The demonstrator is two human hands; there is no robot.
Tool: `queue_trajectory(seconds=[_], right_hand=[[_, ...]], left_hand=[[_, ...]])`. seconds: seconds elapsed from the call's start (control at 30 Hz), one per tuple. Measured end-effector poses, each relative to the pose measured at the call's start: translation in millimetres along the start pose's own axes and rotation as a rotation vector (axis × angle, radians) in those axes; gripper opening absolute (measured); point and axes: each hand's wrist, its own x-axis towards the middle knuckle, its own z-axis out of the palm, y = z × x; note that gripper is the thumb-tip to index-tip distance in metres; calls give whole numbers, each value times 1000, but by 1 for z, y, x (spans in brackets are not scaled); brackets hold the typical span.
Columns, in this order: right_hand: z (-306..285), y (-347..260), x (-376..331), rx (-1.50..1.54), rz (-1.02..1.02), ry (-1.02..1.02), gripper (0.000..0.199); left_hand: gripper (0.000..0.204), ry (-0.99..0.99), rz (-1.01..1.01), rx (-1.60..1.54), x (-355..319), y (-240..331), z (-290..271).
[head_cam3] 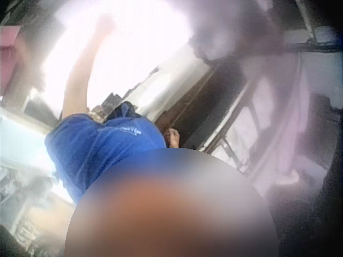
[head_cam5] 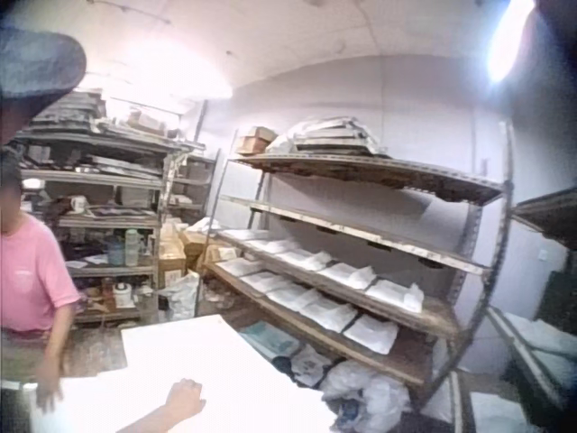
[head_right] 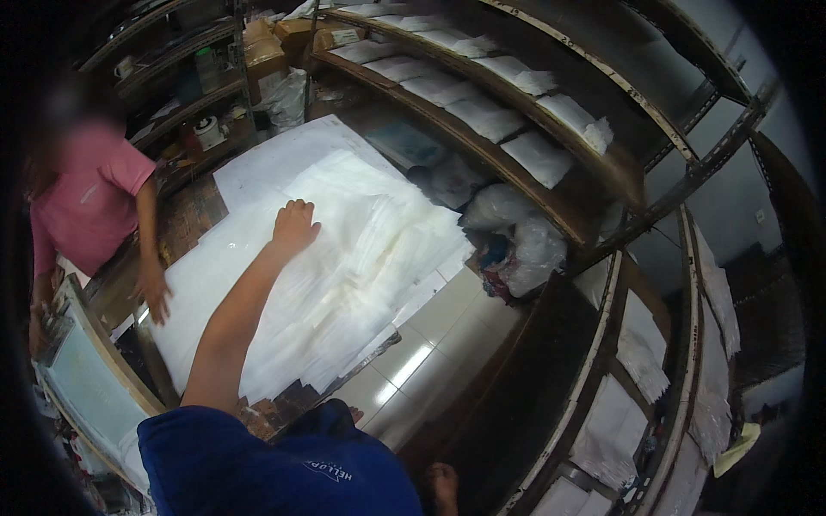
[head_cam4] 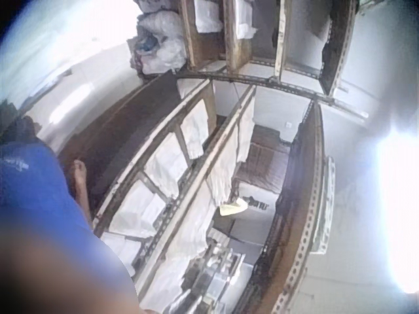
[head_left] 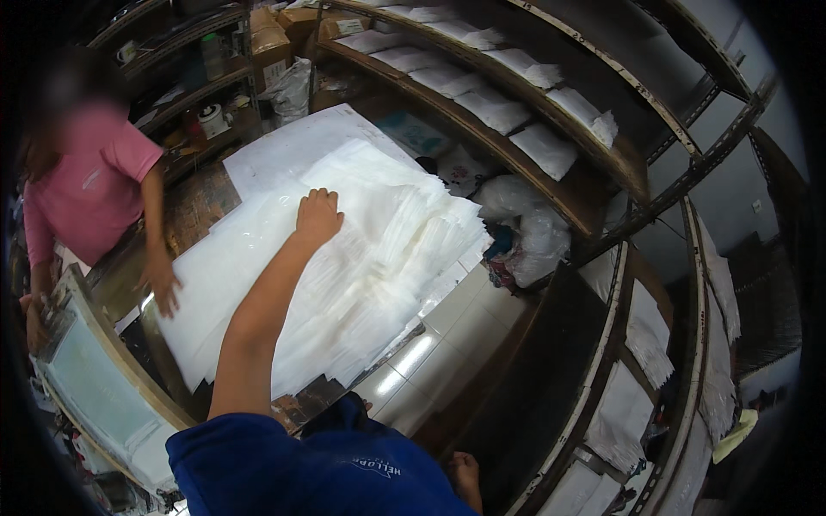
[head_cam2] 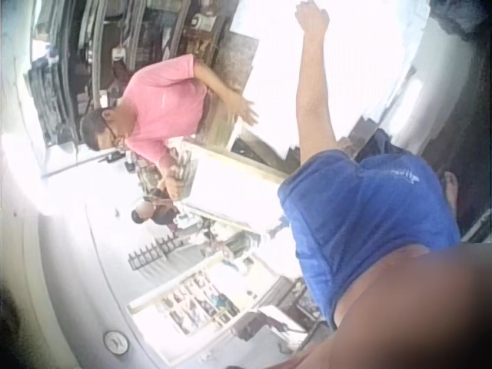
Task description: The person repeatedly picks up thin white plastic sheets from a table and places them onto a multi-tiered metal rack. The person handles the sheets one at a time, stacking them in neat piles on the rack shelves.
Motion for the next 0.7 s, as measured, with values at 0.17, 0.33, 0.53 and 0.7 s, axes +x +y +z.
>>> queue_trajectory(seconds=[0.17,0.33,0.53,0.7], right_hand=[[-17,-19,-5,-94,30,93,23],[-20,7,-8,-93,85,115,23],[7,18,-17,-9,83,82,18],[10,63,11,71,28,40,18]], left_hand=[[22,-244,-58,147,36,-22,47],[21,-295,82,207,47,-33,54],[26,-441,-41,7,51,-37,28],[35,-337,31,-22,56,-39,39]])
